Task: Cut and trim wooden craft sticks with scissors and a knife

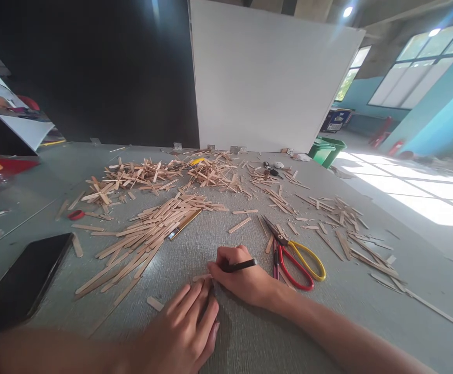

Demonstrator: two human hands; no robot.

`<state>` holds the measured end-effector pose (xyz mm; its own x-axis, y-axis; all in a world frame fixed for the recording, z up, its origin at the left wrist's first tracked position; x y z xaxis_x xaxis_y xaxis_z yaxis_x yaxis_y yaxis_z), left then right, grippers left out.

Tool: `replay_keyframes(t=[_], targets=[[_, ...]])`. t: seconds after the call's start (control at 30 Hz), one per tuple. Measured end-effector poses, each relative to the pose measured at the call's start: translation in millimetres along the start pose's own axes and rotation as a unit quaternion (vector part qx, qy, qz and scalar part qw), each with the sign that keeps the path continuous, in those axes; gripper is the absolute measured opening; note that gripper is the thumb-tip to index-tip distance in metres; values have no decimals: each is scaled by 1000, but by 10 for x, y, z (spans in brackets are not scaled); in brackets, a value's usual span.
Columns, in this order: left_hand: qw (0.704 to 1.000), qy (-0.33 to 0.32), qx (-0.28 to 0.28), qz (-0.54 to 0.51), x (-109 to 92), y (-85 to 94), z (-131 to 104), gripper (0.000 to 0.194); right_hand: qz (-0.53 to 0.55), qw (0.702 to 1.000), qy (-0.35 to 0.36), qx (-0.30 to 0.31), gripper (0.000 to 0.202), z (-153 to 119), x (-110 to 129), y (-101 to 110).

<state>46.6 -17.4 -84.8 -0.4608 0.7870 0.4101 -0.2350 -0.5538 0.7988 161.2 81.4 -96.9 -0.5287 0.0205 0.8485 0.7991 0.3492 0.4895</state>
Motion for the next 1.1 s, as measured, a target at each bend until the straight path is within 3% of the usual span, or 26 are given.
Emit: replay_keyframes(t=[0.3, 0.73, 1.1], targets=[[1000, 2, 15, -13, 24, -10, -6, 40, -11, 999, 27, 19, 36, -1, -41, 6], [1000, -6, 14, -23, 25, 38, 54, 36, 34, 999, -13, 28, 35, -10, -85, -1], [997, 11, 72, -19, 22, 22, 28, 33, 42, 998, -19, 36, 34, -4, -90, -8]])
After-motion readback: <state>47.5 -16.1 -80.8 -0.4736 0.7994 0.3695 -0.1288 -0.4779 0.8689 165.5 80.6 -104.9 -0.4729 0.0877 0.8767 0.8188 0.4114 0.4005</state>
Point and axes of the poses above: each hand's wrist, its own z-axis towards the middle knuckle, its own y-axis out of the back of the hand, x = y × z, the point moved 6 cm from there along z, towards the middle knuckle, and after that the axes turned 14 degrees about -y, right-handed, at the moved point
